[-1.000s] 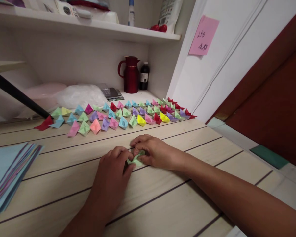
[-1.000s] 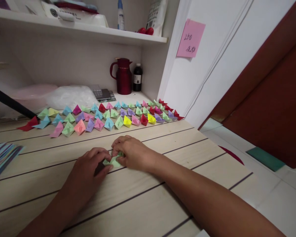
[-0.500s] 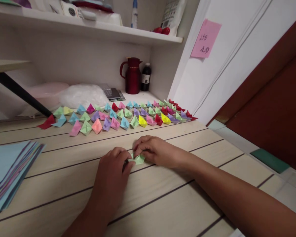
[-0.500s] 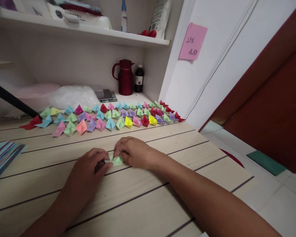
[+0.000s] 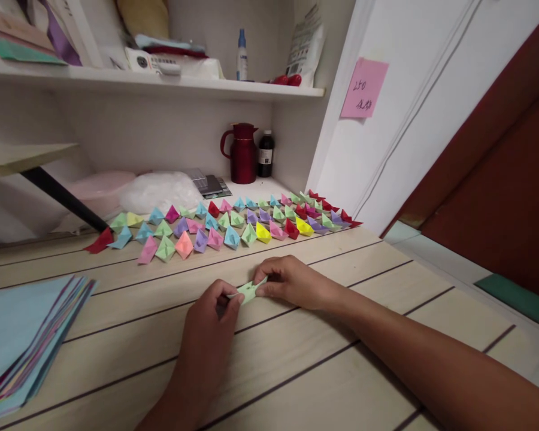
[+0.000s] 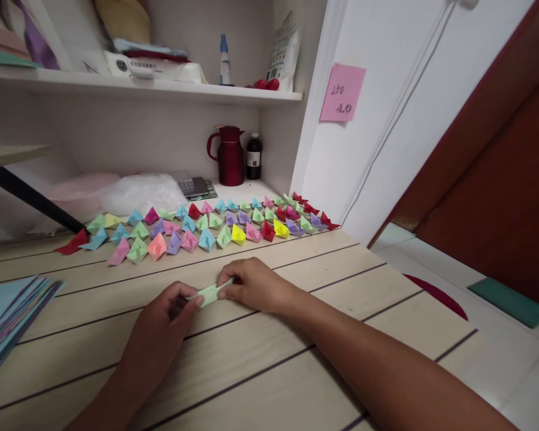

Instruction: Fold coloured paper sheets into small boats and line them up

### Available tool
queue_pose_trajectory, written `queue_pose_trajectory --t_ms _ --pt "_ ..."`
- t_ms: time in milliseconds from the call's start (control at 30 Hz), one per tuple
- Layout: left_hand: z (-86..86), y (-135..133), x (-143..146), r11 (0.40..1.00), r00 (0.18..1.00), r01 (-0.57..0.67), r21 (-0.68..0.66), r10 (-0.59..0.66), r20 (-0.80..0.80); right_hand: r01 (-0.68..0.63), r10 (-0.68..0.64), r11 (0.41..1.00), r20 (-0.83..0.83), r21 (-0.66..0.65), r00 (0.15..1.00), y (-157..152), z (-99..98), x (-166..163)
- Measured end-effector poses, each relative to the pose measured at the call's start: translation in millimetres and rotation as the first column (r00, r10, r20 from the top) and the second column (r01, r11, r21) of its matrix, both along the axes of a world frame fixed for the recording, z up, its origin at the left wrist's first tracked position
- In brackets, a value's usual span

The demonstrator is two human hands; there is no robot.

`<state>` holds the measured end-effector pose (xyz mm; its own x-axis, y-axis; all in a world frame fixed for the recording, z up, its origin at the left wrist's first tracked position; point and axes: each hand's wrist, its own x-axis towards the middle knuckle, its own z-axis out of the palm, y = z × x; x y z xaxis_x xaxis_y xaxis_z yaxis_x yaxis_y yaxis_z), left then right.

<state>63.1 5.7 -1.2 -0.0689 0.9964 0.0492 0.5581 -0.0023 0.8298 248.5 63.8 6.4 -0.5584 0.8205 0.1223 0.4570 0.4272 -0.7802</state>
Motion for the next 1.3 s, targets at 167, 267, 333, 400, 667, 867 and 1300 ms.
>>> queue_pose_trajectory --t_ms 167,267,333,400,667,867,1300 --pt "-2.1 -0.1 0.1 1.000 0.997 -0.018 0.009 0.017 0.080 0.076 -0.118 0.973 -0.186 -0.219 0.975 0.5 -4.9 -5.7" --pt "-4.8 1.4 -0.4 0.999 0.993 -0.032 0.008 0.030 0.116 0.096 -0.184 0.948 -0.277 -0.303 0.943 1.1 -6.5 -9.1" --pt "-7.1 2.2 -0.5 0.999 0.988 -0.048 0.014 0.046 0.146 0.073 -0.202 0.936 -0.353 -0.345 0.914 2.1 -8.4 -10.6" --pt "-9.2 2.6 -0.4 0.998 0.982 -0.060 0.029 0.054 0.183 0.037 -0.208 0.925 -0.420 -0.379 0.883 3.0 -10.5 -11.3" --pt "-8.8 3.7 2.8 0.990 0.887 -0.142 0.002 0.127 0.444 0.071 -0.176 0.957 -0.370 -0.281 0.912 -2.5 -7.3 -11.4" --pt "-4.9 2.8 4.9 0.997 0.919 -0.076 -0.004 0.071 0.389 0.111 -0.092 0.990 -0.193 0.088 0.977 -10.0 -0.8 -10.1" --pt "-2.7 2.9 0.9 0.996 0.999 0.009 0.092 -0.014 0.053 -0.054 0.085 0.888 -0.048 0.457 0.995 -13.5 6.1 -8.8"
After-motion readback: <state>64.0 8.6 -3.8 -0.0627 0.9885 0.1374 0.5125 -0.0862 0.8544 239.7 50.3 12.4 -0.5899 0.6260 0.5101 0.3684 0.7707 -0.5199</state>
